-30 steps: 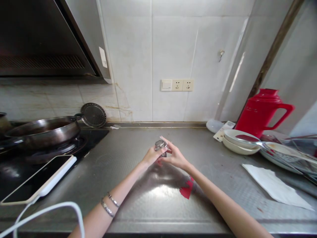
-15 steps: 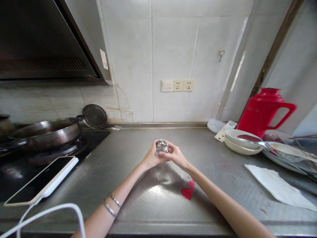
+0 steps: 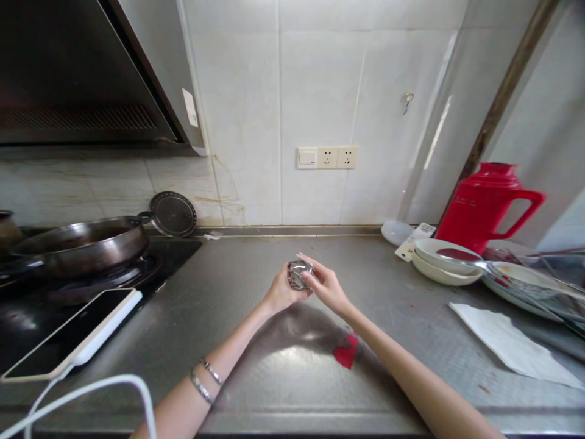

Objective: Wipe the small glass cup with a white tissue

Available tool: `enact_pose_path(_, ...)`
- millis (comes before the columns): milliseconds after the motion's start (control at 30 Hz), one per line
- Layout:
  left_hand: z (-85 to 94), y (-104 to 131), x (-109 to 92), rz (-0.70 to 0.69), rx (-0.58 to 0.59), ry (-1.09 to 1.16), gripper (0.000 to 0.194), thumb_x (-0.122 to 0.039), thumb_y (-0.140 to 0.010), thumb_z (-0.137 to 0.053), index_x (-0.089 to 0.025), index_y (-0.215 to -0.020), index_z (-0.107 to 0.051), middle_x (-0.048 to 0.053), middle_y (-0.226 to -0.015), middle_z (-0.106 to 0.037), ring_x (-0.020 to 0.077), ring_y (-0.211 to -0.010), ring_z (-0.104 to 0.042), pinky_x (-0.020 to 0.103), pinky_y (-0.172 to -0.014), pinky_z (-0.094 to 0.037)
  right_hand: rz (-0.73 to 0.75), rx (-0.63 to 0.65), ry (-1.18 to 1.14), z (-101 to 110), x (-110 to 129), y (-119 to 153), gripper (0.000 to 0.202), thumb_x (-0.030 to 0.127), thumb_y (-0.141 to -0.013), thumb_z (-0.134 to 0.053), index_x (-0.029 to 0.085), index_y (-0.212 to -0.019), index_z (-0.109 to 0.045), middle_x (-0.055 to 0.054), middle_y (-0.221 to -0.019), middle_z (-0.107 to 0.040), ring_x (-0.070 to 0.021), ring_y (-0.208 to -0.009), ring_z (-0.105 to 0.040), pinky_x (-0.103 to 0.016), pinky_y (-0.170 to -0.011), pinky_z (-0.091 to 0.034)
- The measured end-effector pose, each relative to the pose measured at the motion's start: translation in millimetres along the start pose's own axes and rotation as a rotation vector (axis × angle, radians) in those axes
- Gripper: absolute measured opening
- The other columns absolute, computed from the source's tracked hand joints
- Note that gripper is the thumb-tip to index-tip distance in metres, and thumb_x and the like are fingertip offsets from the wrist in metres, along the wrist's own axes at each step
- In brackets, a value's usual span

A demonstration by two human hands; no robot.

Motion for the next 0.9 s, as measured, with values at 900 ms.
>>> enact_pose_path(900, -16.7, 5.3, -11.2, 0.131, 0.041, 0.184, 0.05, -0.017, -0.049, -0.078, -0.016, -0.09, -0.049, -0.003, -0.073, -0.059, 0.0124, -0.062, -0.056, 0.026, -0.058, -0.045, 0.414, -0.118, 0.381, 16.3, 33.9, 8.3, 0.031, 0.017, -0.089, -0.046, 0.027, -0.107, -0.07, -0.001, -0.112, -0.07, -0.0197, -0.106, -0.066, -0.037, -0.095, -0.054)
Point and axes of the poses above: each hand's wrist, its own y-axis away from the middle knuckle, its own z-axis out of the back of the hand, x = y × z, the point moved 7 cm from there along -y, towards the middle knuckle
